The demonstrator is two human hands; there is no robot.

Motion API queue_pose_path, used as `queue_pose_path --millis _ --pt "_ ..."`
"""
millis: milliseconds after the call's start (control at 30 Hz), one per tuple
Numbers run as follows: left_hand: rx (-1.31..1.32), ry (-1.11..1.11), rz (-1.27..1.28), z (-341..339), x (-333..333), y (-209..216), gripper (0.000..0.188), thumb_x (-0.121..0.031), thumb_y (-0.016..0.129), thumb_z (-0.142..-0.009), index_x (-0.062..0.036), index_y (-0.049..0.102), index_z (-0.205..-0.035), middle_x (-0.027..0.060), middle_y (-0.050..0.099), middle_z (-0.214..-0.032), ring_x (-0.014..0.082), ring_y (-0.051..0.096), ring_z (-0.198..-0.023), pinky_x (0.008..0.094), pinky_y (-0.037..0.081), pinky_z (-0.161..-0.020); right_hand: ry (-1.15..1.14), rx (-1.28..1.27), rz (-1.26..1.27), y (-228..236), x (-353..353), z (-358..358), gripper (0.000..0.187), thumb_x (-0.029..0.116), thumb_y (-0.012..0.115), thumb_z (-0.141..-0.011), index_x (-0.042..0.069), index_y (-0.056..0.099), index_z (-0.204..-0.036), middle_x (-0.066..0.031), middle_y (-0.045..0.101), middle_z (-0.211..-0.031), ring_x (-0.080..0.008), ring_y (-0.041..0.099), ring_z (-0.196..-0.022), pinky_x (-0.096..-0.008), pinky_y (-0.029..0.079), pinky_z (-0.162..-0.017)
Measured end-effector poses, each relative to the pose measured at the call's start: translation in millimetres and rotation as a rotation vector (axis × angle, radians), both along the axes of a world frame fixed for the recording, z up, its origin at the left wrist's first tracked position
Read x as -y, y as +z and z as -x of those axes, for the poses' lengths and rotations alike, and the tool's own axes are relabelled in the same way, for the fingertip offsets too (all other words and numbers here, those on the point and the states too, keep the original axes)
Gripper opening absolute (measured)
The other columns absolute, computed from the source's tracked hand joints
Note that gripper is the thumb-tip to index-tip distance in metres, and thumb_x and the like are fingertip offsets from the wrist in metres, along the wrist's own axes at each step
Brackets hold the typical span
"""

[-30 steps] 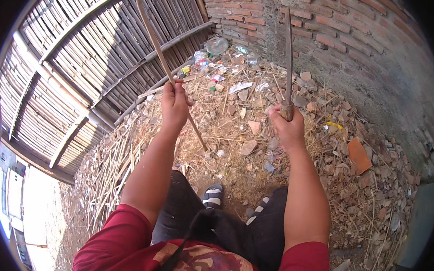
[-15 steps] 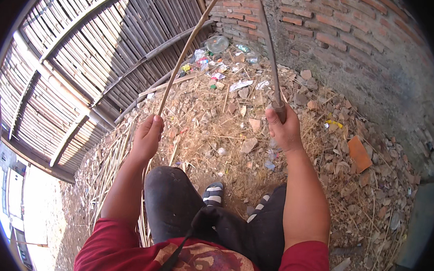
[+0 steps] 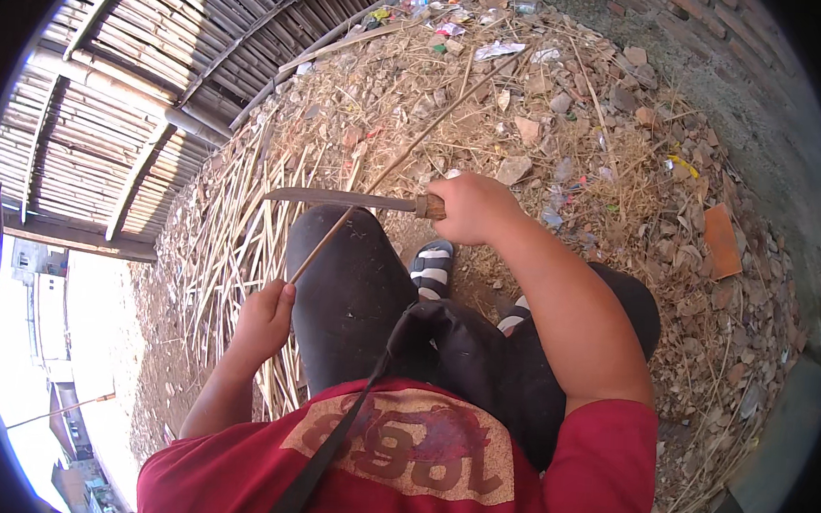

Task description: The person uses a blade to shave and smooth several thin bamboo strips while sitting on the ground.

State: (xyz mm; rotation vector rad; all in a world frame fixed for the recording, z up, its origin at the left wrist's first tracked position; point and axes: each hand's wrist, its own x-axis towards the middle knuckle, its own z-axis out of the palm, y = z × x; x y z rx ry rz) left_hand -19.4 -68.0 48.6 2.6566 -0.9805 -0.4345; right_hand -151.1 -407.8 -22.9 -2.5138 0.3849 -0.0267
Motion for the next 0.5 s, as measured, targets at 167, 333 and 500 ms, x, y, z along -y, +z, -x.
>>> queue_pose_path --millis 167,333,500 --pt "0.085 -0.009 0.005 6 -17 -19 0.033 -0.031 0.049 -0.104 -0.003 0.057 -0.088 0.0257 0.063 -0.073 0.0489 0.061 -0.07 0.0571 0.044 -0.062 -0.132 0.023 -0.23 -14 9 -2 0.027 0.022 0.067 -0.072 0.009 0.068 -0.096 -0.0184 0.069 -0.089 -0.0397 0.066 -0.087 -0.0477 0.053 -0.076" --pt "0.094 -0.045 0.019 -1 -16 -28 0.033 -0.029 0.049 -0.104 -0.0029 0.055 -0.086 0.0255 0.062 -0.073 0.0488 0.061 -0.071 0.0567 0.045 -0.062 -0.067 -0.059 -0.086 -2 -1 -4 0.027 0.021 0.067 -0.072 0.006 0.068 -0.095 -0.0184 0.069 -0.084 -0.0401 0.067 -0.084 -0.0464 0.053 -0.074" --pt "0.008 -0.097 0.022 -18 -18 -20 0.034 -0.028 0.049 -0.104 -0.0011 0.053 -0.084 0.026 0.06 -0.072 0.0488 0.059 -0.07 0.0555 0.044 -0.062 -0.367 0.036 -0.322 -44 35 -3 0.027 0.016 0.066 -0.074 0.005 0.068 -0.098 -0.0214 0.068 -0.086 -0.0383 0.065 -0.08 -0.0424 0.052 -0.074"
